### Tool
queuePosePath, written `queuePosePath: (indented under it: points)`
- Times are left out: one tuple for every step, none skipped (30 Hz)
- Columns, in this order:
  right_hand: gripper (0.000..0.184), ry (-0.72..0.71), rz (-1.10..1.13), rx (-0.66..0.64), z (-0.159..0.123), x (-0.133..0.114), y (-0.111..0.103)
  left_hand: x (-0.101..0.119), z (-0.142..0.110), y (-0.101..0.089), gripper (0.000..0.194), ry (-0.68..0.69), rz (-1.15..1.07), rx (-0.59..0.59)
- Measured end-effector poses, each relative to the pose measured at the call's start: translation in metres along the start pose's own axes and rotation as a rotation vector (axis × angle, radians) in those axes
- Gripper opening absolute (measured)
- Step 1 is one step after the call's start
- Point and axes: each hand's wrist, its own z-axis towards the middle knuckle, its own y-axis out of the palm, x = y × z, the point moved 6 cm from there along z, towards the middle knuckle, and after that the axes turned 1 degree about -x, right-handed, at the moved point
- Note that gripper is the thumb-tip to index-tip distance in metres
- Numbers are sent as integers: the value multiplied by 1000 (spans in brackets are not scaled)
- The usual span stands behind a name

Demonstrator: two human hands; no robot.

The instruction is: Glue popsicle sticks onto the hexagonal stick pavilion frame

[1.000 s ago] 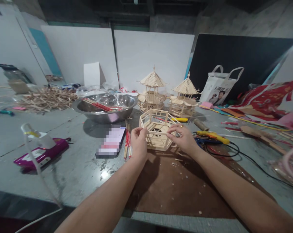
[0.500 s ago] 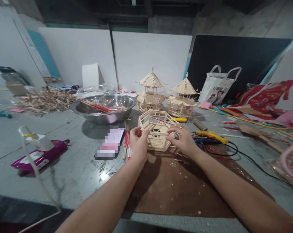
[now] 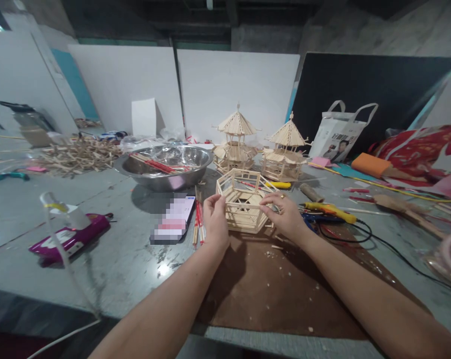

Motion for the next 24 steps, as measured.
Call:
queuePosePath:
  points:
    - [6, 0, 0, -2, 0, 0, 0, 0, 1, -2, 20, -15, 5, 14]
    - [7, -2, 1, -1, 0, 0, 0, 0, 2, -4, 18, -24, 20, 32]
    - [7, -5, 2, 2, -1, 0, 0, 0, 3, -6, 17, -29, 41, 49]
    - [7, -7, 3, 6, -1, 1, 0, 0, 4, -8, 16, -31, 60, 66]
    - [7, -9, 5, 10, -1, 1, 0, 0, 5, -9, 15, -35, 73, 82]
    - [7, -8, 7, 11, -1, 1, 0, -1, 6, -10, 14, -43, 74, 95]
    - [7, -5, 6, 11, -1, 1, 0, -3, 6, -10, 12, -56, 64, 101]
    - [7, -1, 6, 10, -2, 1, 1, -4, 6, -10, 10, -70, 47, 97]
    - [8, 4, 7, 8, -1, 1, 1, -5, 5, -9, 9, -83, 26, 89]
    - [8, 8, 9, 5, -1, 1, 1, -6, 4, -8, 9, -92, 6, 79]
    - [8, 12, 11, 4, -1, 1, 1, -7, 3, -6, 9, -94, -7, 69]
    - [8, 15, 13, 4, -1, 1, 1, -7, 2, -6, 10, -90, -10, 63]
    - [8, 17, 16, 5, -1, 1, 1, -6, 1, -5, 11, -80, -2, 60]
    - [8, 18, 17, 4, -1, 1, 1, -5, 1, -5, 11, -68, 12, 60]
    - [8, 18, 18, 3, -1, 1, 1, -5, 0, -6, 12, -54, 29, 60]
    - [8, 18, 19, 2, -1, 2, 1, -4, 0, -6, 12, -41, 43, 59]
    - [8, 19, 21, 0, -1, 2, 2, -4, 0, -6, 12, -32, 53, 59]
    - [8, 20, 22, -2, -1, 3, 2, -3, 0, -6, 12, -25, 59, 59]
    - [8, 23, 21, -2, -1, 4, 2, -3, 1, -6, 11, -22, 61, 58]
    - [8, 24, 19, -5, -1, 4, 2, -3, 1, -6, 11, -21, 61, 55]
    - [8, 26, 16, -8, -1, 5, 3, -3, 1, -6, 12, -21, 60, 52]
    - [9, 27, 13, -12, -1, 5, 3, -4, 1, -6, 12, -21, 59, 49]
    - [9, 29, 10, -15, -1, 5, 3, -4, 2, -6, 12, -20, 57, 47]
    - [9, 32, 10, -15, -1, 5, 3, -4, 2, -6, 12, -18, 56, 47]
